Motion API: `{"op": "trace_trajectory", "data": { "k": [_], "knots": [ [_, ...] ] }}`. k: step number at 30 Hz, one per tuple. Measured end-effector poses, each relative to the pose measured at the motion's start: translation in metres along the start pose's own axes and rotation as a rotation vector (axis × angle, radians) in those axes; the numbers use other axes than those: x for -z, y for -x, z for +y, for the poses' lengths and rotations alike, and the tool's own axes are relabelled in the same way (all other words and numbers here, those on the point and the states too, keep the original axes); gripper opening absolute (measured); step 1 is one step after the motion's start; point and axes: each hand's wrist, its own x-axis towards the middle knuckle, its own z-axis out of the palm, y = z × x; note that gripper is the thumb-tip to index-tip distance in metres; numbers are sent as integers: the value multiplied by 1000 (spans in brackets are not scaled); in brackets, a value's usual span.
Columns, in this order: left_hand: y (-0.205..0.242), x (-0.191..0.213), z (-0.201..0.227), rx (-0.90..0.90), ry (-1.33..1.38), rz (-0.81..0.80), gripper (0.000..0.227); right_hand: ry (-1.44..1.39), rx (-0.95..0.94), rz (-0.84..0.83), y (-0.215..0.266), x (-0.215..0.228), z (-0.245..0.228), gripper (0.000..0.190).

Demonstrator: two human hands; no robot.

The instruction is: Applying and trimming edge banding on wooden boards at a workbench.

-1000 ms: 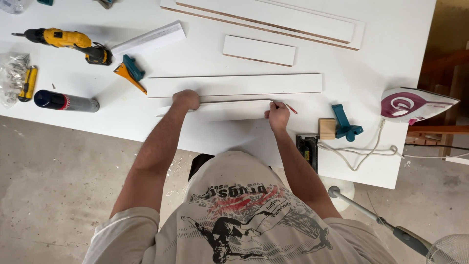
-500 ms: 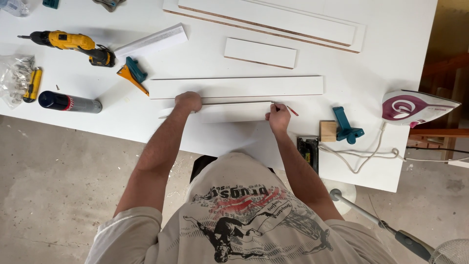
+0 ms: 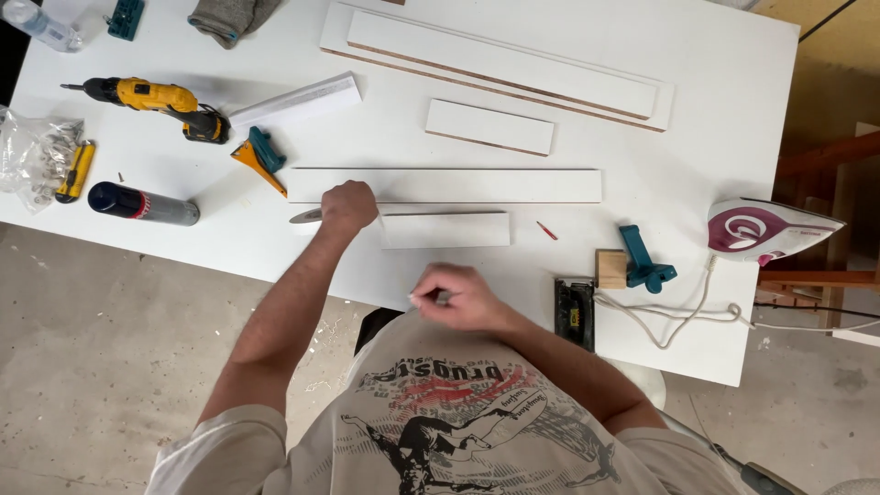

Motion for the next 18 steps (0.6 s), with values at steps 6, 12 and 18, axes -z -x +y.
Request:
{"op": "trace_trajectory", "data": {
  "k": [6,12,18],
  "knots": [
    [40,40,-14,-146,179,79,28,59,143,-35,0,30,-2,3],
    [164,123,-53,-573,946,-68,21,-266,-251,829,-40,134,-4,8],
    [184,112,-62,-677,989,18,14,-632,-572,898,-69,124,77,13]
  ]
}}
